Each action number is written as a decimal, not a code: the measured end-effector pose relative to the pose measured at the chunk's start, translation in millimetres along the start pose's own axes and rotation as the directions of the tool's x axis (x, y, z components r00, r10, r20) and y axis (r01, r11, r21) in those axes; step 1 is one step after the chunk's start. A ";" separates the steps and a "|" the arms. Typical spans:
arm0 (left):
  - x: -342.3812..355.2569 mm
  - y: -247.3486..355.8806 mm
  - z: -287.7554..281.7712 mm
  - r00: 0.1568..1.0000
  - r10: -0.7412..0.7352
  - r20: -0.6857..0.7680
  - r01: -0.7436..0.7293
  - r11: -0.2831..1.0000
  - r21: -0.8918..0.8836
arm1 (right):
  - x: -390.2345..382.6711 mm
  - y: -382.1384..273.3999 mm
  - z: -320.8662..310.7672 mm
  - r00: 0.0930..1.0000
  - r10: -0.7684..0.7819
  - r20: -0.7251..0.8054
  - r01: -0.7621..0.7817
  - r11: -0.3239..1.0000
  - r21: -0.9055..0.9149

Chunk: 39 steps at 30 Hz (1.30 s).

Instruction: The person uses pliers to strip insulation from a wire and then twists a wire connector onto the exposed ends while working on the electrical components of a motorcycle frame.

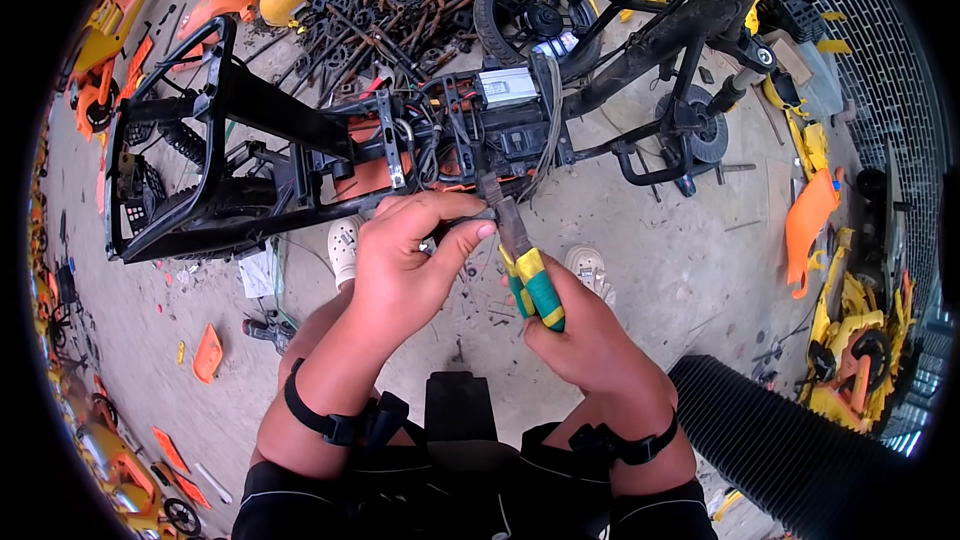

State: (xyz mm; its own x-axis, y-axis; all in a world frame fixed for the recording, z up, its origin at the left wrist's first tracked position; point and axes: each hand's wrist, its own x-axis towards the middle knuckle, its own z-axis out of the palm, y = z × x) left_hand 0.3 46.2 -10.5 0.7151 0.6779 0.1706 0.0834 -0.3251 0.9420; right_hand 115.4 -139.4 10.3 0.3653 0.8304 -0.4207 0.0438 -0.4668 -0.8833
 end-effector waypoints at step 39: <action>-6.5 1.9 -4.3 0.984 0.152 -0.091 -0.119 0.947 0.298 | -1.1 -18.4 5.6 0.998 0.014 0.061 -0.016 0.999 0.037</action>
State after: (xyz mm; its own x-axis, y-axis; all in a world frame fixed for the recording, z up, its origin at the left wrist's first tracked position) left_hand -7.2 44.0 -8.6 0.6535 0.6776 0.3372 0.2012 -0.5850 0.7857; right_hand 108.9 -130.0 25.9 0.3085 0.8407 -0.4450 0.0035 -0.4688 -0.8833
